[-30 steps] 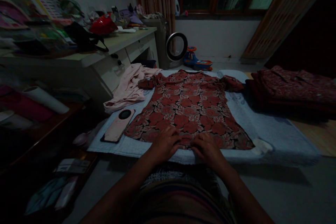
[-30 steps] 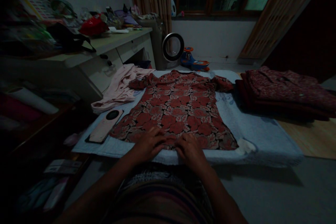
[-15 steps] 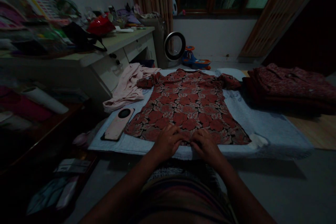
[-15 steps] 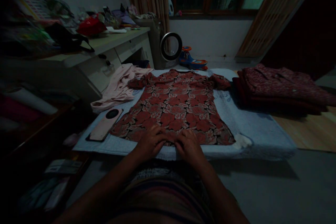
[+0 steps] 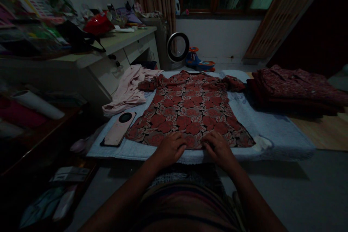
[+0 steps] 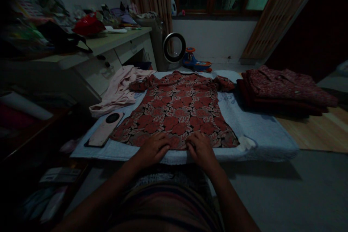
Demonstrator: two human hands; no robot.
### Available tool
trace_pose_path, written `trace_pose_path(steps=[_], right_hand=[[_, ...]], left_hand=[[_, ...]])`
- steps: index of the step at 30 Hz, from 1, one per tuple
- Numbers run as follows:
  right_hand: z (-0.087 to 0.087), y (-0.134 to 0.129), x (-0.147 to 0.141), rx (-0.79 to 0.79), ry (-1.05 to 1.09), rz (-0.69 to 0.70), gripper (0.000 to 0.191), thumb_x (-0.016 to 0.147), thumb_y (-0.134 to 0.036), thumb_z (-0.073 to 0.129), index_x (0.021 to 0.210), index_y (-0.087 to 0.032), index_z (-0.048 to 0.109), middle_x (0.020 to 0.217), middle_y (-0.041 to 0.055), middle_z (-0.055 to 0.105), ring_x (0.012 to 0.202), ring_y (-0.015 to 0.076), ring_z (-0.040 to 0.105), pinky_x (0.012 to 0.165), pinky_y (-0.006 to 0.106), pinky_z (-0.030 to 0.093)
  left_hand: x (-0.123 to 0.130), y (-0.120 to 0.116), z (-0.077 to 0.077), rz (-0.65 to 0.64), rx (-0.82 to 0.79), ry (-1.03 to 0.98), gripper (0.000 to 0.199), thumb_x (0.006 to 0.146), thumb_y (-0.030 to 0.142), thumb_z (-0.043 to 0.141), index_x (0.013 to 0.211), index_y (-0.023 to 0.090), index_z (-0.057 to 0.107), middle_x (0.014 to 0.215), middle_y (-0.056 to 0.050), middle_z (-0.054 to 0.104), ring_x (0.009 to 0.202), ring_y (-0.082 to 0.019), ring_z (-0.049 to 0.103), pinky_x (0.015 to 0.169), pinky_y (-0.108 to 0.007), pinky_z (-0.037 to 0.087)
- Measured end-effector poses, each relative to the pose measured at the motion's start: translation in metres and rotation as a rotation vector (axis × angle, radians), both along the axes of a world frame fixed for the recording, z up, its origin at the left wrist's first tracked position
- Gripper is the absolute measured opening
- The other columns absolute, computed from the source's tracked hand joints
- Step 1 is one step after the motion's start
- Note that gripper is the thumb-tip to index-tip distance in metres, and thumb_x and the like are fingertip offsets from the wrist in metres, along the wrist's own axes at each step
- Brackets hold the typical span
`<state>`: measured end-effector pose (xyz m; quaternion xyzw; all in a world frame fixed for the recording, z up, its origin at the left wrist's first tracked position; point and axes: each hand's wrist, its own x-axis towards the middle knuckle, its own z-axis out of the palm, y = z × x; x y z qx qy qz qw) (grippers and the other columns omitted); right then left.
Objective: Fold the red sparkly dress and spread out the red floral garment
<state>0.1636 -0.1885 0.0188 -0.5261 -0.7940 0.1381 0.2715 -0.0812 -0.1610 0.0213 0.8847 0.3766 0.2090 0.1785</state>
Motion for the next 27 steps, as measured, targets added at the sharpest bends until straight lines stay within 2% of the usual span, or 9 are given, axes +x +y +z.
trace_pose_path(steps=[3,8,11,15,19,21,24,27], right_hand=[[-0.006,-0.002,0.014,0.028,-0.106,-0.106,0.014,0.089,-0.016,0.053,0.094,-0.020,0.066,0.095,0.0074,0.061,0.090,0.0218,0.055,0.081,0.035,0.044],[0.003,-0.005,0.036,-0.099,-0.115,-0.083,0.017,0.091,-0.019,0.049,0.086,-0.020,0.065,0.085,0.0039,0.063,0.081,0.0188,0.059,0.076,0.032,0.046],[0.006,0.004,0.046,0.020,-0.140,-0.196,0.018,0.091,-0.022,0.051,0.094,-0.020,0.068,0.099,0.0084,0.064,0.094,0.0233,0.059,0.084,0.037,0.047],[-0.009,0.017,0.062,0.155,-0.229,-0.326,0.025,0.088,-0.024,0.054,0.109,-0.021,0.069,0.123,0.0118,0.061,0.115,0.0296,0.053,0.098,0.048,0.043],[-0.023,0.011,0.086,0.148,-0.292,-0.407,0.031,0.090,-0.031,0.052,0.115,-0.021,0.068,0.122,0.0128,0.064,0.114,0.0302,0.056,0.098,0.048,0.045],[-0.021,0.007,0.097,0.104,-0.334,-0.468,0.030,0.090,-0.031,0.049,0.108,-0.019,0.070,0.116,0.0140,0.067,0.106,0.0304,0.061,0.092,0.047,0.048],[-0.012,0.011,0.099,0.051,-0.380,-0.533,0.030,0.091,-0.028,0.044,0.102,-0.017,0.070,0.105,0.0150,0.070,0.097,0.0308,0.064,0.088,0.047,0.049],[-0.007,0.029,0.085,0.104,-0.335,-0.457,0.037,0.093,-0.028,0.042,0.121,-0.015,0.062,0.121,0.0159,0.066,0.113,0.0294,0.060,0.097,0.044,0.046]], left_hand=[[0.001,0.006,-0.003,0.046,-0.001,0.002,0.021,0.096,0.021,0.046,0.095,0.019,0.067,0.097,-0.007,0.061,0.092,-0.019,0.057,0.081,-0.032,0.048],[-0.005,0.023,-0.001,0.136,0.053,0.127,0.020,0.093,0.020,0.052,0.107,0.020,0.067,0.107,-0.008,0.062,0.101,-0.023,0.057,0.089,-0.038,0.048],[-0.010,0.035,0.001,0.190,0.091,0.190,0.028,0.093,0.027,0.055,0.120,0.023,0.063,0.127,-0.010,0.060,0.118,-0.028,0.053,0.102,-0.046,0.043],[-0.017,0.048,-0.003,0.223,0.065,0.240,0.043,0.093,0.037,0.056,0.134,0.022,0.056,0.146,-0.013,0.050,0.136,-0.031,0.043,0.112,-0.051,0.035],[-0.025,0.051,-0.010,0.202,0.055,0.256,0.051,0.095,0.043,0.053,0.141,0.022,0.051,0.151,-0.013,0.046,0.141,-0.031,0.039,0.114,-0.052,0.032],[-0.028,0.052,-0.013,0.195,0.059,0.254,0.052,0.095,0.044,0.053,0.142,0.023,0.051,0.153,-0.012,0.045,0.142,-0.030,0.038,0.115,-0.051,0.031],[-0.030,0.055,-0.016,0.189,0.052,0.250,0.053,0.095,0.047,0.051,0.143,0.023,0.050,0.153,-0.011,0.045,0.143,-0.030,0.038,0.117,-0.051,0.029],[-0.029,0.057,-0.016,0.185,0.051,0.244,0.055,0.097,0.049,0.047,0.145,0.023,0.047,0.155,-0.012,0.042,0.144,-0.029,0.036,0.117,-0.052,0.027]])
